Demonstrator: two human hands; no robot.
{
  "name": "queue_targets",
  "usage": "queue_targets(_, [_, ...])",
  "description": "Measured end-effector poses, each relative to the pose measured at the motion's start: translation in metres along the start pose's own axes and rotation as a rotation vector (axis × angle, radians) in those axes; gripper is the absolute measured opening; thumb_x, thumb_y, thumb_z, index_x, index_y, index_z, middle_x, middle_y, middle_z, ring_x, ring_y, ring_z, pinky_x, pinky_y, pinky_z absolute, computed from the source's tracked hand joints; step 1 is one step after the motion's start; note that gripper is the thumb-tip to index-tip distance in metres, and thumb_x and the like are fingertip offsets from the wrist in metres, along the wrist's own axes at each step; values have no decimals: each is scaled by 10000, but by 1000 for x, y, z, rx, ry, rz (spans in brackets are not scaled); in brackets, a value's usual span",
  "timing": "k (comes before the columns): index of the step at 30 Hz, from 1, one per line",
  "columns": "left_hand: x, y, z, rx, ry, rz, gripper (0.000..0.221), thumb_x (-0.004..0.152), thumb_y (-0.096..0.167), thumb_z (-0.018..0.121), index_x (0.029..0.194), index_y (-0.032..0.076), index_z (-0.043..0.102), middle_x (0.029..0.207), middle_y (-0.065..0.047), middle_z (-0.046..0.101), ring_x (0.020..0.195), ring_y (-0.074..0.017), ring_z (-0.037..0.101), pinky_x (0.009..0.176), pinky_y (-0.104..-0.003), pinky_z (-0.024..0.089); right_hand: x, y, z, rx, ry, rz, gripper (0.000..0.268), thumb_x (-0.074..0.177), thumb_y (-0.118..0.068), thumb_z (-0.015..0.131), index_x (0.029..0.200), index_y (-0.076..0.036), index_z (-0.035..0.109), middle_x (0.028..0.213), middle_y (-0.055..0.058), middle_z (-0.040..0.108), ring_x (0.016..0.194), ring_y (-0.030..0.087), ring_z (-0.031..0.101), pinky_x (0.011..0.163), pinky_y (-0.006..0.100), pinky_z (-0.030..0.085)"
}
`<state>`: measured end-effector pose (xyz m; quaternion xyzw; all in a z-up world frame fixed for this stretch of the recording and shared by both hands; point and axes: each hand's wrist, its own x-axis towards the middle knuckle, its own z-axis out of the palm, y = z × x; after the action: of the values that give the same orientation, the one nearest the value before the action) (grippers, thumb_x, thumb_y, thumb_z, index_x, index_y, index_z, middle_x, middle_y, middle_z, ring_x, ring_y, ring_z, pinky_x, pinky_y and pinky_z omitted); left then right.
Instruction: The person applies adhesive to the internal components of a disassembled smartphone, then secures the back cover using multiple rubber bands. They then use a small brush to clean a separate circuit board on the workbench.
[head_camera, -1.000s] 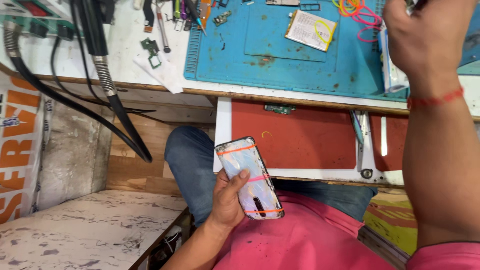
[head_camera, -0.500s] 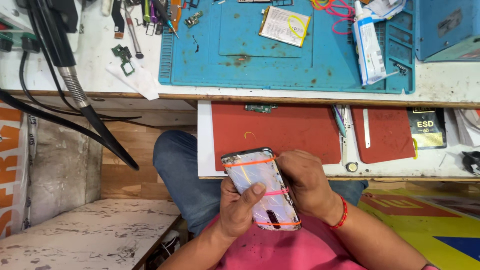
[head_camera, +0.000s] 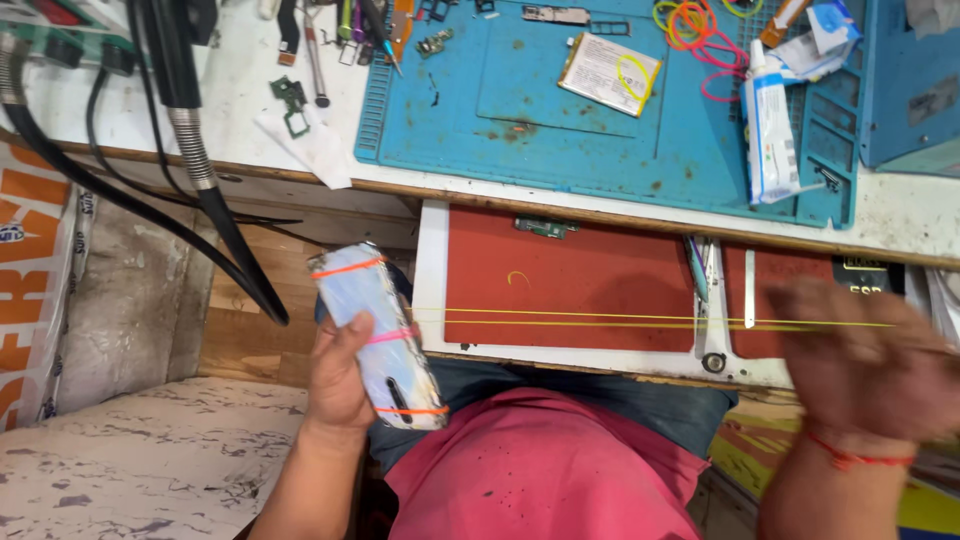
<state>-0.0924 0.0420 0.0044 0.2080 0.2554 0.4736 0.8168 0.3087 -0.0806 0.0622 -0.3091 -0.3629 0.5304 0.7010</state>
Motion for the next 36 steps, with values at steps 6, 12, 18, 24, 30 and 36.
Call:
queue_targets(6, [11, -39, 45, 731, -401, -230, 331, 967, 103, 716, 1260, -26, 632, 1074, -91, 708, 959, -134, 669, 846, -319, 574, 0, 22, 32, 349, -30, 224, 934, 885, -707, 538, 1417, 60, 548, 753, -24, 503, 655, 82, 451, 576, 256, 344])
queue_targets(12, [42, -45, 92, 311, 33, 46, 295, 993, 123, 662, 1242, -32, 632, 1087, -88, 730, 939, -153, 699, 833, -335, 584, -24, 56, 113, -817, -176, 263, 330, 841, -50, 792, 1127, -15, 634, 740, 20, 617, 685, 135, 583, 686, 263, 516])
queue_targets(18, [43, -68, 100, 91, 191, 94, 281, 1016, 105, 651, 1261, -30, 624, 1109, -82, 714, 970, -157, 694, 855, -318, 569, -47, 100, 108, -1104, 135, -198, 102, 916, 46, 736, 989, 12, 673, 1066, 138, 729, 870, 153, 707, 762, 239, 552])
queue_targets(24, [40, -78, 108, 105, 176, 60, 278, 1007, 110, 655, 1260, 0, 626, 1063, -77, 703, 911, -149, 683, 803, -314, 570, -44, 104, 99, -1058, 270, -81, 131, 871, 30, 734, 991, 15, 682, 1044, 112, 745, 824, 128, 696, 676, 249, 528])
queue_targets(30, [31, -91, 98, 338, 139, 220, 337, 992, 85, 687, 1298, 46, 552, 1139, -52, 667, 991, -99, 650, 862, -273, 558, -49, 117, 105, 75, 352, 341, 345, 933, -58, 580, 1272, -4, 544, 1165, 77, 695, 1081, 172, 691, 904, 364, 612])
queue_targets(36, [9, -55, 53, 44, -223, -45, 476, 1070, 267, 590, 1411, -62, 552, 1333, -180, 652, 1255, -246, 631, 1127, -388, 479, -31, 93, 80, -123, 418, 134, 243, 1091, -47, 585, 1313, 51, 569, 1139, 108, 694, 1036, 193, 678, 915, 308, 538])
